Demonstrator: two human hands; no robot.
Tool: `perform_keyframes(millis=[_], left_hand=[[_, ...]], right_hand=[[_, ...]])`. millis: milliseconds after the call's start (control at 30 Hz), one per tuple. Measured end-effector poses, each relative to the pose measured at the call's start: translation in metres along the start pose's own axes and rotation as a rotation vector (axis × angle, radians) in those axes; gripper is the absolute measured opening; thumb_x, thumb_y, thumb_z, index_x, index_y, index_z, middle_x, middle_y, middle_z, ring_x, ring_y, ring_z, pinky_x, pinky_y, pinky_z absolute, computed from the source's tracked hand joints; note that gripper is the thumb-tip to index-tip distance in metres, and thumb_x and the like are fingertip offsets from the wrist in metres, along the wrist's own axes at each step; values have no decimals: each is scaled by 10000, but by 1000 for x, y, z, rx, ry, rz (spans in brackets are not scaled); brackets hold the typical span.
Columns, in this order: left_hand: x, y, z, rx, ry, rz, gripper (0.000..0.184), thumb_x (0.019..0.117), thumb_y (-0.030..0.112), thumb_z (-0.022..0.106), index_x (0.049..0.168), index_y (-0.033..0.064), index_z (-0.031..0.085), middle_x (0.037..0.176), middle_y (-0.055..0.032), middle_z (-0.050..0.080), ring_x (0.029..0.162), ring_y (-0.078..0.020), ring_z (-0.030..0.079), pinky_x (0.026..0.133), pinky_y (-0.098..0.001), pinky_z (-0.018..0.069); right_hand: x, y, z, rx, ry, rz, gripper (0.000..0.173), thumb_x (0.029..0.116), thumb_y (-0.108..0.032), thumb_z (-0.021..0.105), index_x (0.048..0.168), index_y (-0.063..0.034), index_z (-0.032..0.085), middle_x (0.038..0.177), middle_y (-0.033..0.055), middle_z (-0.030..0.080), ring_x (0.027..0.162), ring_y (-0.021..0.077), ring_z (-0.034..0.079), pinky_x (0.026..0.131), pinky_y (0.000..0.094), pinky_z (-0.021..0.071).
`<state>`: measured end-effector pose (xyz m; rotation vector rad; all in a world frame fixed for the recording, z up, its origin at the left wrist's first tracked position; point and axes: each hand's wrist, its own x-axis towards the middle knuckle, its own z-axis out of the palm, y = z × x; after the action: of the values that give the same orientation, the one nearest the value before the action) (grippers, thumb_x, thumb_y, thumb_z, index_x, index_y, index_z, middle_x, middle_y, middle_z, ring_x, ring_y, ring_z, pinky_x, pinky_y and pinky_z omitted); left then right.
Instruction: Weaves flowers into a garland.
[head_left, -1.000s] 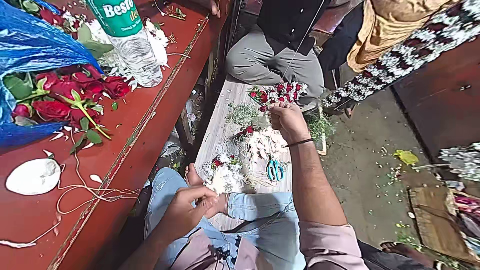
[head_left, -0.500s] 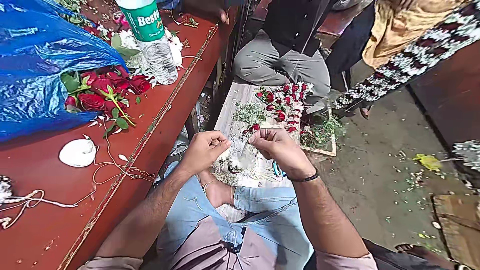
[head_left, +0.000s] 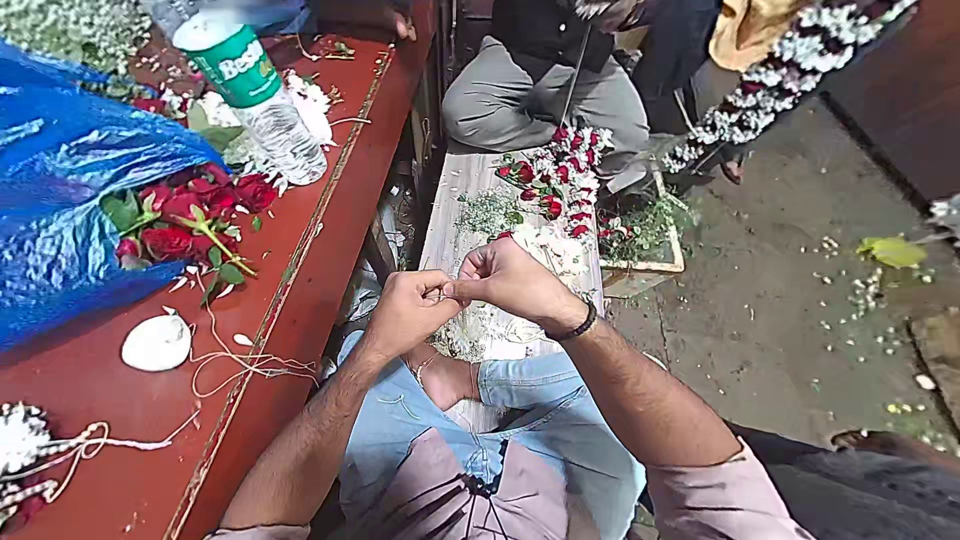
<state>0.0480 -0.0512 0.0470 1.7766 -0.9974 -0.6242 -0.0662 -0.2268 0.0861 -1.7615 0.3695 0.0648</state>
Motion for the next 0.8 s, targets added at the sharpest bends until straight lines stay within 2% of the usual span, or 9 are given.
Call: perform_keyframes(millis=[100, 167, 267, 333, 433, 500, 600, 700, 800], left_hand=[[1, -2, 3, 4, 9, 38, 83, 851, 159, 734, 783, 133, 694, 608, 48, 563, 511, -57, 496, 461, -248, 412], [1, -3, 4, -17, 13, 68, 111, 838, 108, 712, 747, 124, 650, 626, 40, 570, 536, -60, 519, 482, -248, 432], [2, -2, -1, -59, -3, 74, 137, 917, 142, 701, 789, 108, 670, 682, 37, 617, 600, -49, 572, 560, -255, 500], [3, -2, -6, -111, -31, 64, 153, 973, 164, 651, 843, 96, 694, 702, 26, 621, 610, -58, 559, 571, -247, 489], [5, 0, -16, -99, -33, 48, 202, 1021, 196, 587, 896, 95, 709, 721, 3, 615, 622, -99, 554, 575, -269, 480], [8, 3, -22, -49, 13, 45, 177, 1006, 191, 606, 899, 103, 717, 707, 11, 613, 604, -92, 545, 557, -263, 469], [7, 6, -26, -14, 85, 46, 157, 1000, 177, 627, 904, 93, 717, 699, 5, 619, 576, -90, 542, 530, -247, 465], [7, 7, -23, -11, 158, 85, 134, 993, 163, 638, 915, 91, 719, 713, 13, 625, 569, -75, 529, 516, -233, 450], [3, 6, -18, -21, 231, 148, 111, 985, 129, 642, 938, 74, 726, 757, 12, 651, 598, -64, 555, 539, -223, 475]], right_hand=[[16, 4, 0, -52, -37, -23, 354, 841, -254, 835, 633, -100, 593, 508, 1, 507, 442, 112, 439, 444, 327, 345], [16, 0, 2, -60, -62, -81, 373, 856, -281, 828, 631, -97, 594, 496, -1, 488, 433, 115, 428, 434, 327, 335], [3, -16, -2, 66, -104, -308, 332, 925, -288, 771, 698, -76, 654, 535, -16, 525, 449, 73, 454, 419, 252, 357], [4, -12, -12, 81, 42, -399, 321, 972, -361, 680, 782, -102, 704, 674, -26, 637, 580, 52, 566, 520, 238, 479], [28, 23, -14, 87, 119, -363, 247, 1012, -275, 597, 1022, -79, 747, 1079, 29, 725, 1005, 131, 675, 857, 362, 568], [27, 38, 0, 129, 34, -370, 185, 986, -132, 605, 1072, -56, 750, 1198, 56, 710, 1060, 158, 674, 863, 366, 582], [20, 41, 24, 167, 45, -411, 139, 958, -90, 668, 1049, -46, 764, 1201, 59, 711, 1157, 160, 650, 1012, 374, 550], [22, 41, 40, 137, 226, -448, 116, 928, -122, 737, 1017, -70, 791, 1166, 28, 725, 1143, 152, 649, 1009, 383, 545], [22, 43, 54, 122, 358, -457, 107, 923, -109, 730, 994, -84, 807, 1113, 15, 744, 1116, 145, 660, 983, 375, 556]])
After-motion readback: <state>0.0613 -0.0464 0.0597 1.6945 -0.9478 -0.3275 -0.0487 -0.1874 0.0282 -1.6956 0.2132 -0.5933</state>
